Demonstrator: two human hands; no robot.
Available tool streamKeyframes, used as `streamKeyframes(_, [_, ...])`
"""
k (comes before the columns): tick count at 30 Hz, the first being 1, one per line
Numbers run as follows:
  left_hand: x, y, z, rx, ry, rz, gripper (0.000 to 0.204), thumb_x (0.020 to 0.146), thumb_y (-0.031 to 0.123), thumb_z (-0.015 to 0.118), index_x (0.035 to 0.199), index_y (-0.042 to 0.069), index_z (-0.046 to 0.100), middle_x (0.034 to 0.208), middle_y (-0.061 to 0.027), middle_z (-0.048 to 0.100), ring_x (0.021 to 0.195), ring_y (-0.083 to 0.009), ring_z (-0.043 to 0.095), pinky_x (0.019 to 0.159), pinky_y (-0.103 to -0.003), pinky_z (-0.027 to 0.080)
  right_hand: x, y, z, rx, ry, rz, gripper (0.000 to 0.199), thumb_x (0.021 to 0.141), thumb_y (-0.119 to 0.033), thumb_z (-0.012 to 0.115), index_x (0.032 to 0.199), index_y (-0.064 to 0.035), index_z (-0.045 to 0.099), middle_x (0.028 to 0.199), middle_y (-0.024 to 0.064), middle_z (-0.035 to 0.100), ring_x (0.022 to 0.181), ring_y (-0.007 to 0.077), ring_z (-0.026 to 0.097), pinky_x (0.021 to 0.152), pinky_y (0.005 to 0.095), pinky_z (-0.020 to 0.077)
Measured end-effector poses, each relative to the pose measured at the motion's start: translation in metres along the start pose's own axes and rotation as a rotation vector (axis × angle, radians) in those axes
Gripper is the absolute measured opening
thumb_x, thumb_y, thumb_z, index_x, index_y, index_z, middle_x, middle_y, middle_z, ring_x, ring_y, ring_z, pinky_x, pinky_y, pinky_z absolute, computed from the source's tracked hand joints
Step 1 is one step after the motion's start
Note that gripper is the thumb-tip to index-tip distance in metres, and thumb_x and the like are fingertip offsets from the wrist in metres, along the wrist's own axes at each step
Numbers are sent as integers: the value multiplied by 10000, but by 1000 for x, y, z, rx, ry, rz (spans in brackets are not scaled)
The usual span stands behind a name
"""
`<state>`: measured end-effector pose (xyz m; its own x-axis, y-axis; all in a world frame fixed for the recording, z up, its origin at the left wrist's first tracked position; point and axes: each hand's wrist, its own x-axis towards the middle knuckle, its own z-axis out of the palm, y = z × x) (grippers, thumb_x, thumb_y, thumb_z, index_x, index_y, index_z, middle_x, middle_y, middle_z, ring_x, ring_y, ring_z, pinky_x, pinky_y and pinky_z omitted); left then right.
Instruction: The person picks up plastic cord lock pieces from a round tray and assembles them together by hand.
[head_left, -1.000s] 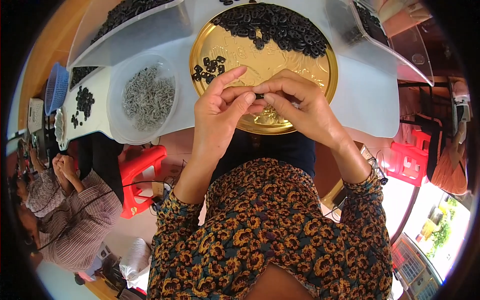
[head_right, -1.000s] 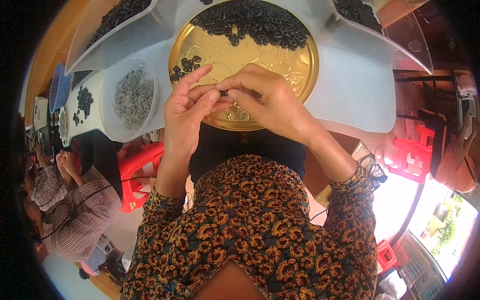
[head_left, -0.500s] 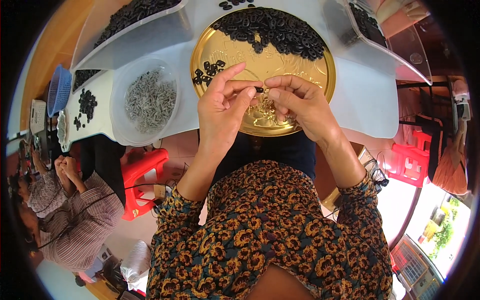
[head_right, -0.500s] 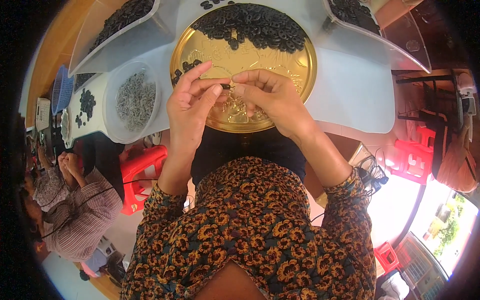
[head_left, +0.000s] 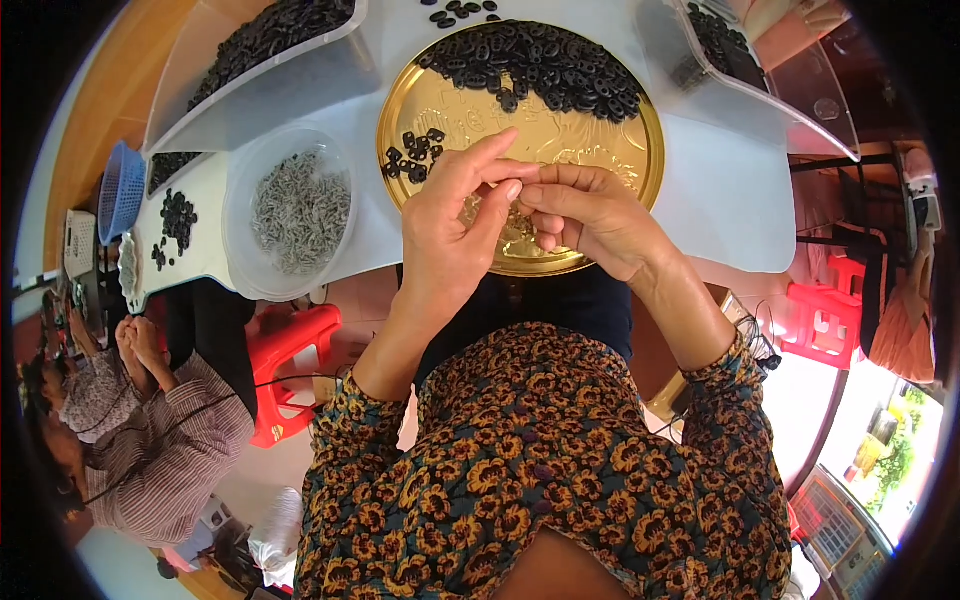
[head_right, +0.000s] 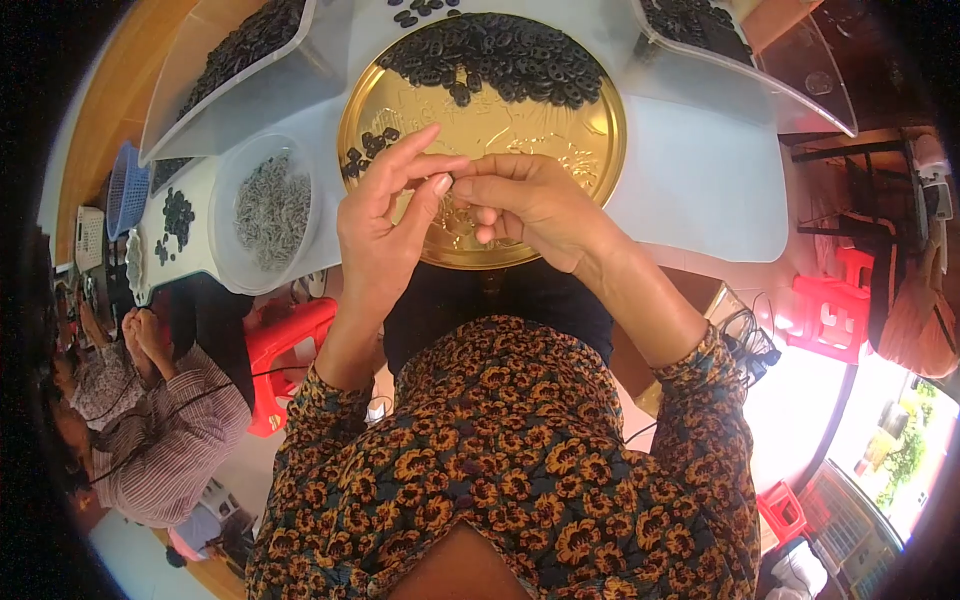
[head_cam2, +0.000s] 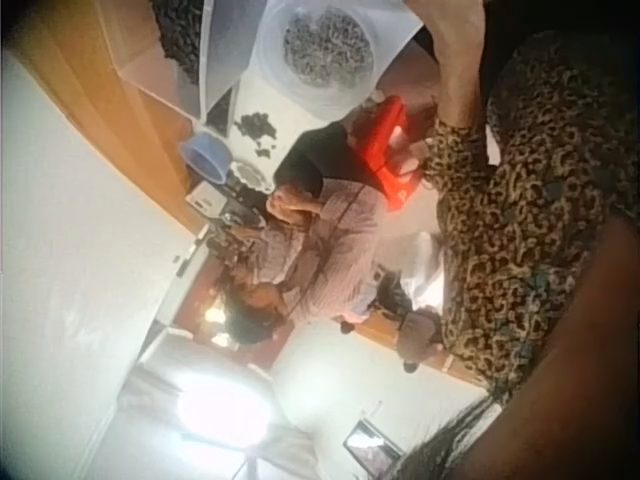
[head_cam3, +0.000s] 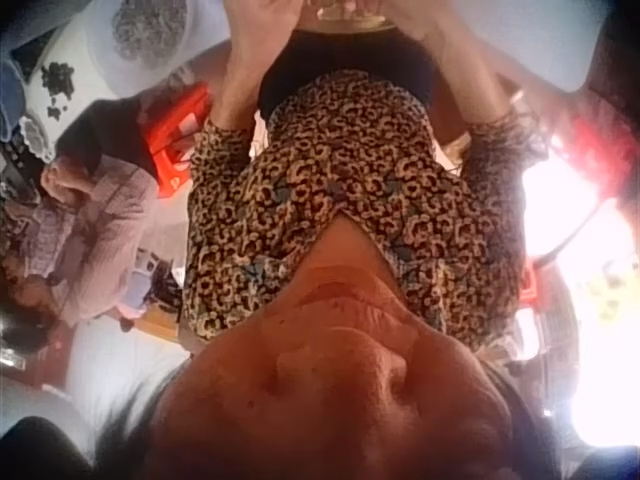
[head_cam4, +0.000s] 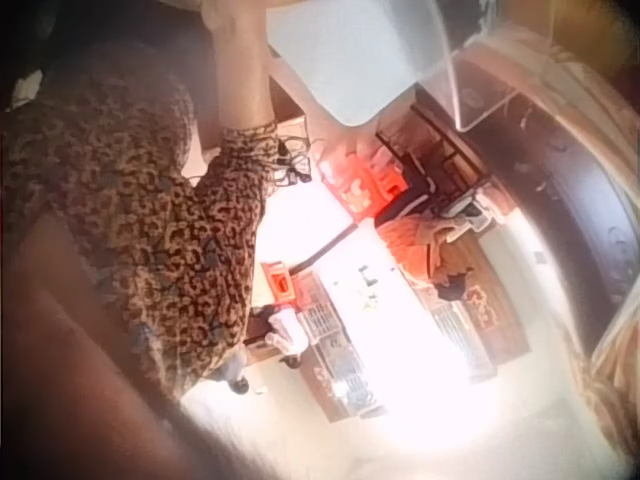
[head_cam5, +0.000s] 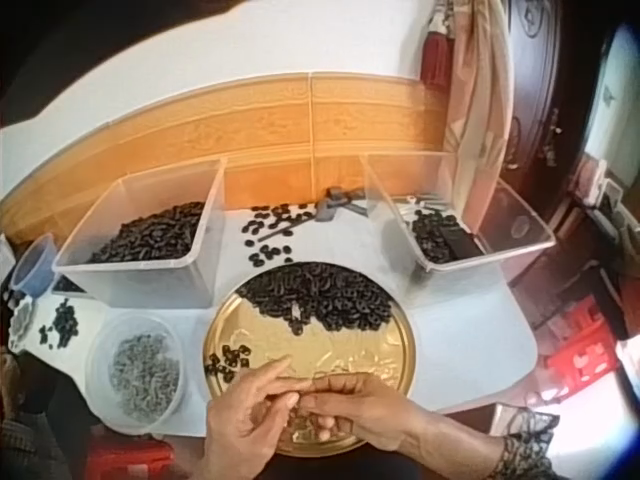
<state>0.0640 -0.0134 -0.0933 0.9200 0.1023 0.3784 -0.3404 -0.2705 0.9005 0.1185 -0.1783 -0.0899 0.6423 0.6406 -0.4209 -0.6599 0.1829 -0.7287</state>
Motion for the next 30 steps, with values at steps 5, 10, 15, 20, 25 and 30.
streamKeyframes(5, [-5, -8, -1, -379, 39, -245, 244, 888, -9, 613, 1131, -3, 588, 1002, -59, 629, 826, -82, 588, 731, -216, 490, 0, 1, 6, 15, -1, -48, 187, 890, -101, 635, 1023, 30, 620, 781, 20, 586, 652, 74, 540, 589, 232, 488])
streamKeyframes(10, [-6, -14, -5, -426, 23, -232, 120, 908, 46, 615, 1017, -1, 601, 939, -38, 616, 806, -70, 580, 684, -202, 474, 0, 1, 6, -41, 6, -82, 173, 878, -94, 648, 1009, 17, 627, 779, 21, 593, 646, 77, 556, 590, 225, 485])
streamKeyframes(15, [-7, -8, -6, -494, 87, -377, 121, 917, 84, 611, 1013, 11, 607, 876, -32, 621, 747, -81, 573, 646, -208, 456, -2, -4, 3, -141, 68, -224, 221, 866, -76, 648, 1062, 15, 606, 853, 27, 608, 650, 84, 561, 594, 215, 479])
streamKeyframes(20, [-8, -9, -5, -559, 90, -403, 141, 909, 82, 617, 1032, 13, 613, 876, -47, 634, 722, -95, 578, 636, -224, 463, -1, -8, 7, -268, 67, -285, 236, 872, -71, 631, 1088, 16, 592, 885, 35, 612, 652, 78, 558, 601, 213, 477])
streamKeyframes(25, [-10, -8, -5, -571, 72, -435, 162, 904, 66, 619, 1047, -10, 612, 868, -52, 636, 731, -102, 587, 662, -230, 479, 1, -12, 8, -414, 66, -305, 238, 875, -81, 622, 1088, 20, 589, 868, 37, 614, 651, 76, 560, 611, 217, 477])
streamKeyframes(30, [-10, -8, -5, -554, 65, -447, 152, 904, 52, 616, 1035, -22, 601, 838, -49, 630, 720, -92, 588, 648, -220, 485, 2, -13, 11, -502, 72, -285, 245, 879, -82, 611, 1099, 24, 582, 818, 34, 612, 642, 77, 563, 603, 220, 466])
